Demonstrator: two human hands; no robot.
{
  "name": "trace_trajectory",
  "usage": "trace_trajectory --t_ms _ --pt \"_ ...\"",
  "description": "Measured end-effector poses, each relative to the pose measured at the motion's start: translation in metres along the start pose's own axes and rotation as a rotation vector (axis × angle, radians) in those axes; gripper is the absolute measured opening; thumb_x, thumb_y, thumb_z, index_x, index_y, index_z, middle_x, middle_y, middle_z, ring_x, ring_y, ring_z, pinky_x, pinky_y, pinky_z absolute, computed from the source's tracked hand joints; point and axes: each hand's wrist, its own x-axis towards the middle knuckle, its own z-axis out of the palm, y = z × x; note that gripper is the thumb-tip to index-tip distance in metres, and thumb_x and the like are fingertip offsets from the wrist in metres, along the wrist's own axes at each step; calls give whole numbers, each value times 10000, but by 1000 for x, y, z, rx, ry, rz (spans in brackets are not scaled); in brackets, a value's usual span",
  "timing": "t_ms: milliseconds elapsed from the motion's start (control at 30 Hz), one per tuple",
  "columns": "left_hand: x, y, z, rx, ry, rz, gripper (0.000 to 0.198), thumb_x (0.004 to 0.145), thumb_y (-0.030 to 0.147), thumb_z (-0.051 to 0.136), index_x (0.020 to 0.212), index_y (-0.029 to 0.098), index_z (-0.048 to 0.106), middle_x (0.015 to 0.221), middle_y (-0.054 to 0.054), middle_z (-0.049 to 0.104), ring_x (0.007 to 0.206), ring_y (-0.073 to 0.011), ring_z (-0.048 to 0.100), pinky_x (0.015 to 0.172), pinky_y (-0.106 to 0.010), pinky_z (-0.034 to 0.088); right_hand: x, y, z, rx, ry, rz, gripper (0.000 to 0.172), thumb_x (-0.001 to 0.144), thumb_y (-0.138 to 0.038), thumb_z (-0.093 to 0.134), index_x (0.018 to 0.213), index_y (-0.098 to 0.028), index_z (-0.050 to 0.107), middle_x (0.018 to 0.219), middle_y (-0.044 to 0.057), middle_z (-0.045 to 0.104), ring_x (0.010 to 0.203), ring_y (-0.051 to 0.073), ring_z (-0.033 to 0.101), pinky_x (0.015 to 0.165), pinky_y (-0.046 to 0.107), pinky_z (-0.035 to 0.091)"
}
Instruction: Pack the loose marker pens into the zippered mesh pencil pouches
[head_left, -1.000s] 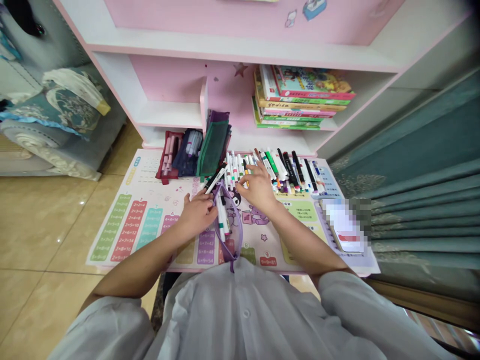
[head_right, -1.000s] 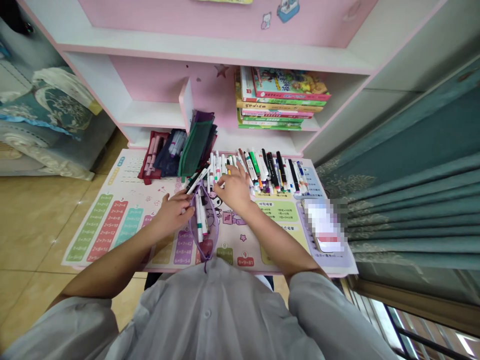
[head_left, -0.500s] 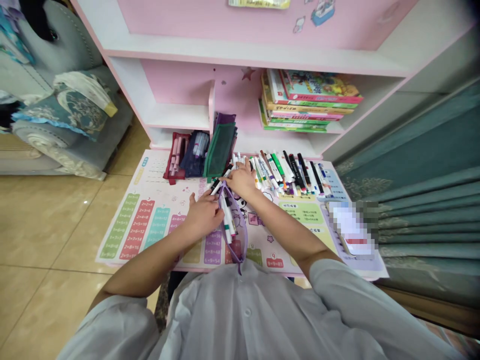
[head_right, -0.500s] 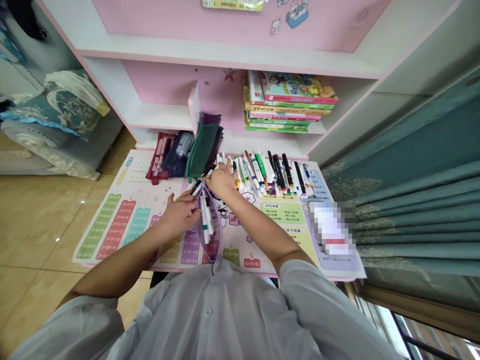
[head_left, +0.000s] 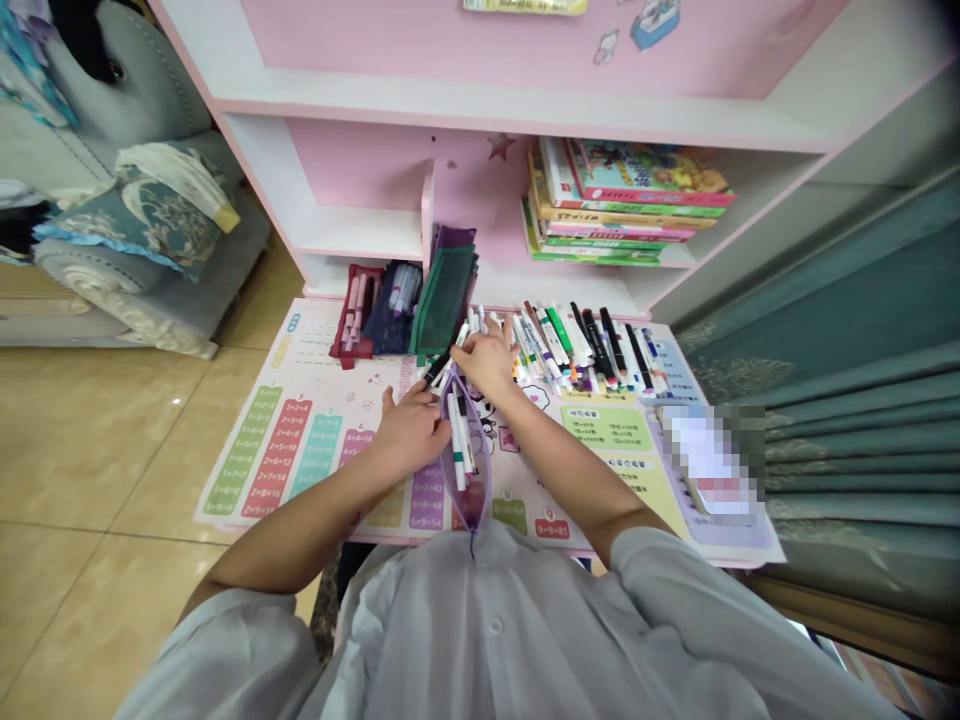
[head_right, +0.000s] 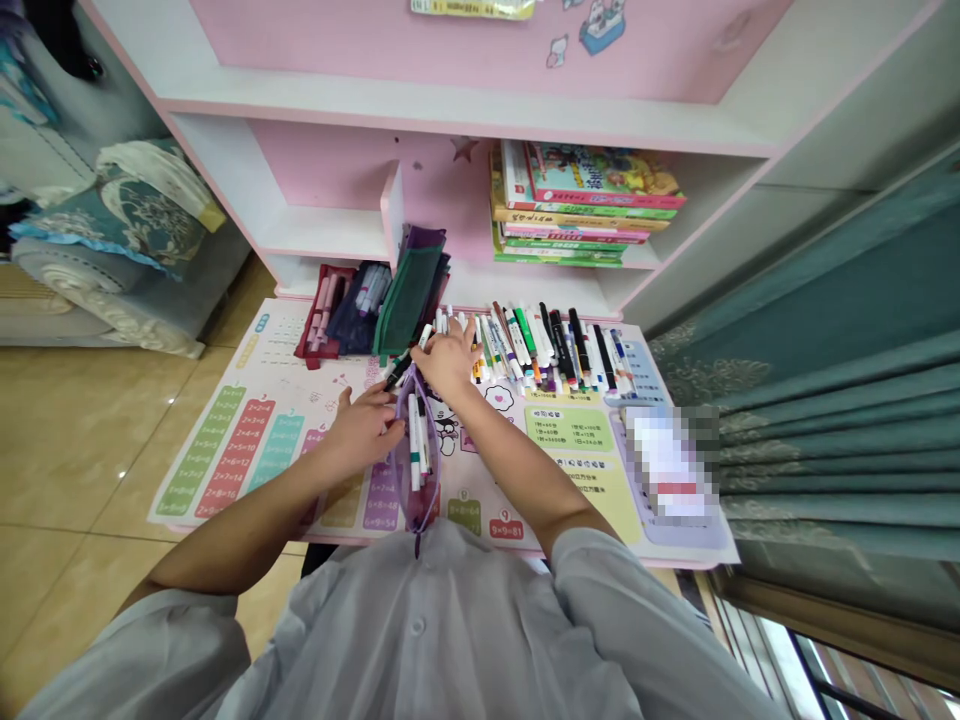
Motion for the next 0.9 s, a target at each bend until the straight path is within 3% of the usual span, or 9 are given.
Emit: trace_trajectory --t_ms 200,300,433,533,667,900 --pt "0 1 1 -23 3 -21 305 874 258 458 695 205 699 1242 -87 678 1391 -329 423 1123 -713 195 2 14 -38 61 163 4 224 832 -328 543 732 -182 681 1495 123 466 1474 373 226 1095 656 281" --pt "1 2 0 -22 -4 -22 310 876 258 456 699 209 705 1262 -83 674 1393 -322 423 1128 -701 200 -4 20 -60 59 216 -48 231 853 -299 502 713 -188 649 1467 129 495 1436 321 336 1161 582 239" --pt "1 3 0 -24 -10 -36 307 877 264 459 738 207 727 1290 -82 664 1390 -324 427 1133 -694 208 -33 23 -78 152 149 -157 197 819 -276 545 638 -202 576 1455 99 513 1449 303 324 1198 537 207" --pt "1 3 0 -23 -10 -45 301 883 264 461 757 205 729 1306 -81 658 1388 -318 432 1128 -697 215 -64 21 -79 214 -21 -217 198 746 -263 626 578 -198 543 1463 102 509 1485 368 232 1153 605 248" --pt "1 2 2 -13 21 -30 296 881 250 466 736 202 719 1293 -81 667 1379 -313 444 1118 -701 225 -94 17 -66 129 -203 -257 181 723 -234 653 570 -186 570 1472 127 496 1474 413 232 1093 681 259" --pt "0 2 4 12 47 -11 300 877 244 468 736 211 730 1265 -72 683 1374 -311 452 1126 -706 202 -106 15 -43 -95 -307 -270 155 760 -273 673 646 -169 689 1507 138 451 1470 420 216 1087 727 185"
